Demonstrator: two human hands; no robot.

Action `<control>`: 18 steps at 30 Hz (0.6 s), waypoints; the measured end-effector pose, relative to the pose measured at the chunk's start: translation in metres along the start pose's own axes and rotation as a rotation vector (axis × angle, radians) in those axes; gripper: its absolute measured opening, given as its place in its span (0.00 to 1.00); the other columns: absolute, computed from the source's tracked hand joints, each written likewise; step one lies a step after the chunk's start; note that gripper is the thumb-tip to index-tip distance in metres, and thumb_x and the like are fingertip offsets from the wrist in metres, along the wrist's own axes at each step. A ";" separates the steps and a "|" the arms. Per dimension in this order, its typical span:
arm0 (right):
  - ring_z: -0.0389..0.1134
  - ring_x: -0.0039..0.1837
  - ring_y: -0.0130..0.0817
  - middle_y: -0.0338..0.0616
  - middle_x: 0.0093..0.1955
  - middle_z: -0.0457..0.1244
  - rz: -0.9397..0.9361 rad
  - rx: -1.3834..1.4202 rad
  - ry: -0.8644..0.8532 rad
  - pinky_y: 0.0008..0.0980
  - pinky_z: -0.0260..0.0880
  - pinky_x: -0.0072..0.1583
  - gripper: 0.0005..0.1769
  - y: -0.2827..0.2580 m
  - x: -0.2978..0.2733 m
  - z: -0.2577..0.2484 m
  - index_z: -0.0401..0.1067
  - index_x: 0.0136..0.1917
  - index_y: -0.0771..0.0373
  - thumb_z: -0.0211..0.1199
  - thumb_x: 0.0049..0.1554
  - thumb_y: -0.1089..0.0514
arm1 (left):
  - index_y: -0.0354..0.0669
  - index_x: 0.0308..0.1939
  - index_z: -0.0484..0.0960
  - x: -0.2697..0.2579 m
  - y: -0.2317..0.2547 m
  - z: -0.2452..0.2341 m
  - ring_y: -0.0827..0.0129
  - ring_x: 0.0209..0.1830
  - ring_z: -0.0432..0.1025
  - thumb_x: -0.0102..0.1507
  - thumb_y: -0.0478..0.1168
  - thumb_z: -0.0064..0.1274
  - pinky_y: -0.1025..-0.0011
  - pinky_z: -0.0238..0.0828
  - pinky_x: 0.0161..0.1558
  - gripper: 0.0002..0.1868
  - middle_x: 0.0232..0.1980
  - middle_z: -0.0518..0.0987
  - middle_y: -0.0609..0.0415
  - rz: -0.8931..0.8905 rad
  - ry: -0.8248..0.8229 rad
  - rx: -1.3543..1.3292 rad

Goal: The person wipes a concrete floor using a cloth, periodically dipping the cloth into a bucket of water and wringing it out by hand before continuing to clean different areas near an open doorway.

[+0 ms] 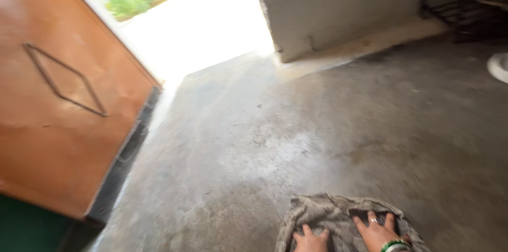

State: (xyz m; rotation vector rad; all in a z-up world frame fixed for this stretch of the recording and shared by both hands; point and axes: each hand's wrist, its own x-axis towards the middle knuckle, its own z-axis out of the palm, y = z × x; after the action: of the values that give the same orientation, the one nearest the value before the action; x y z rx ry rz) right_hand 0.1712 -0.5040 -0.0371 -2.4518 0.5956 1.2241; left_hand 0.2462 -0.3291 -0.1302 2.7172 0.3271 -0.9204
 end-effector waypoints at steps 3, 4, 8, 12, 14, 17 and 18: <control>0.29 0.86 0.65 0.47 0.89 0.27 0.057 -0.021 0.034 0.73 0.43 0.76 0.54 -0.001 -0.017 0.016 0.34 0.85 0.29 0.67 0.59 0.46 | 0.69 0.77 0.61 -0.035 0.001 -0.010 0.36 0.79 0.49 0.70 0.63 0.41 0.39 0.60 0.70 0.31 0.82 0.50 0.48 0.228 -0.085 0.234; 0.31 0.86 0.64 0.49 0.88 0.27 0.075 -0.040 0.059 0.71 0.43 0.77 0.55 -0.001 -0.018 0.021 0.34 0.85 0.30 0.68 0.58 0.45 | 0.73 0.76 0.62 -0.044 -0.001 -0.022 0.32 0.83 0.40 0.74 0.59 0.36 0.32 0.56 0.70 0.26 0.84 0.46 0.51 0.344 -0.142 0.356; 0.38 0.85 0.61 0.58 0.87 0.30 0.129 -0.198 0.124 0.64 0.43 0.79 0.58 0.018 -0.008 0.072 0.32 0.85 0.32 0.69 0.56 0.42 | 0.73 0.75 0.64 -0.096 -0.023 -0.043 0.32 0.82 0.37 0.74 0.58 0.35 0.28 0.53 0.69 0.24 0.84 0.45 0.50 0.499 -0.203 0.416; 0.42 0.86 0.54 0.63 0.87 0.31 0.180 -0.162 0.133 0.60 0.44 0.80 0.53 0.036 0.035 0.079 0.32 0.85 0.32 0.64 0.60 0.41 | 0.75 0.75 0.65 -0.104 -0.030 -0.092 0.30 0.82 0.36 0.74 0.57 0.36 0.25 0.49 0.69 0.24 0.84 0.44 0.50 0.570 -0.210 0.430; 0.42 0.85 0.59 0.65 0.87 0.30 0.182 -0.025 0.131 0.58 0.47 0.79 0.49 0.039 0.055 0.078 0.36 0.84 0.30 0.63 0.61 0.40 | 0.76 0.74 0.65 -0.103 -0.022 -0.106 0.29 0.82 0.35 0.74 0.56 0.36 0.24 0.48 0.69 0.23 0.84 0.43 0.49 0.602 -0.216 0.453; 0.44 0.85 0.56 0.56 0.87 0.36 0.322 -0.098 0.189 0.65 0.46 0.78 0.41 0.031 0.068 0.083 0.37 0.84 0.27 0.52 0.64 0.38 | 0.77 0.74 0.66 -0.119 0.004 -0.102 0.28 0.82 0.34 0.73 0.55 0.37 0.22 0.46 0.69 0.23 0.85 0.42 0.49 0.657 -0.216 0.488; 0.46 0.85 0.53 0.58 0.86 0.36 0.279 -0.126 0.244 0.67 0.45 0.78 0.44 0.033 0.070 0.075 0.36 0.84 0.28 0.55 0.62 0.42 | 0.77 0.74 0.66 -0.110 0.013 -0.104 0.28 0.82 0.34 0.73 0.55 0.37 0.21 0.45 0.69 0.23 0.85 0.42 0.48 0.661 -0.211 0.490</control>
State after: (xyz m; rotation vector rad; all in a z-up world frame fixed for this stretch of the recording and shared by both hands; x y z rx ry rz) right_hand 0.1426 -0.5126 -0.1406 -2.7174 0.9842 1.0938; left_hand 0.2229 -0.3240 0.0201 2.7663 -0.8920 -1.1562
